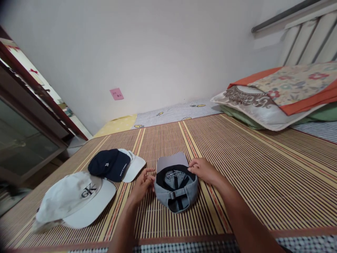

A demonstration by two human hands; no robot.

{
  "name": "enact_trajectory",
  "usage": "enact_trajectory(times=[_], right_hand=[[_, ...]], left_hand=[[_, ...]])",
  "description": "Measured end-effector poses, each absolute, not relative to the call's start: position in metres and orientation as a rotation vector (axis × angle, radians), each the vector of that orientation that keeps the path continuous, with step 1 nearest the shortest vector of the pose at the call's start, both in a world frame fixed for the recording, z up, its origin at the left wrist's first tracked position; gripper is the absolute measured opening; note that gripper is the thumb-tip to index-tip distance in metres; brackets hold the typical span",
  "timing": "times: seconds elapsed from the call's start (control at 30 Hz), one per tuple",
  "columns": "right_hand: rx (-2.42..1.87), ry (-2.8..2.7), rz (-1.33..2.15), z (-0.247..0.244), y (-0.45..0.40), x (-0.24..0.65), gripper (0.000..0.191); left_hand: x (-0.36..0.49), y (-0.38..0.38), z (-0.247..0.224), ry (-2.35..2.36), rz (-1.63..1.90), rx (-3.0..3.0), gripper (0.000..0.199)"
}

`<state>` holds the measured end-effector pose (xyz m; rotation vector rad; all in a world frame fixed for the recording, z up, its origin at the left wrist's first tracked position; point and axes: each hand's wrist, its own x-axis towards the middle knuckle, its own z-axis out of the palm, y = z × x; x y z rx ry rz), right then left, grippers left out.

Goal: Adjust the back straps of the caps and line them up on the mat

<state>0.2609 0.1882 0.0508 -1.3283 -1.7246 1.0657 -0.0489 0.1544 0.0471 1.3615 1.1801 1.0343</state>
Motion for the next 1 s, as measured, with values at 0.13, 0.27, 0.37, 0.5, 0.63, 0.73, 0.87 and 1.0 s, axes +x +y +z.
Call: enact_trajectory(times=[0.13, 0.27, 0.37, 0.5, 0.63, 0.73, 0.87, 1.0], right_hand=[[-1.349, -1.724, 0.999, 0.05, 0.191, 0.267, 0.017], [-1.281, -1.813, 0.933, 0.055, 0.188, 0.273, 0.027], [-1.165, -1.947, 0.962, 0.056, 0.186, 0.274, 0.033], [-1.105, -2.017, 0.995, 0.053, 0.187, 0.272, 0.032], [-1.088, -1.961, 1.019, 0.049, 0.191, 0.27, 0.025], [-1.072, -1.842, 1.041, 0.056, 0.19, 0.271, 0.02], [-0.992, -1.676, 1.125, 0.075, 0.182, 0.271, 0.039], [-0.931, -1.499, 1.315, 0.086, 0.175, 0.267, 0.056]], left_hand=[[-0.05, 0.149, 0.055, 1.176, 1.07, 1.723, 0.051], [-0.046, 0.147, 0.052, 1.123, 0.936, 1.895, 0.058], [-0.041, 0.147, 0.047, 1.144, 0.902, 1.877, 0.059], [-0.037, 0.147, 0.046, 1.164, 0.905, 1.862, 0.046], [-0.034, 0.145, 0.055, 1.129, 0.947, 1.837, 0.033], [-0.034, 0.143, 0.066, 0.997, 0.972, 1.744, 0.02], [-0.037, 0.14, 0.072, 0.843, 1.015, 1.492, 0.013], [-0.044, 0.139, 0.069, 0.791, 1.081, 1.343, 0.039]])
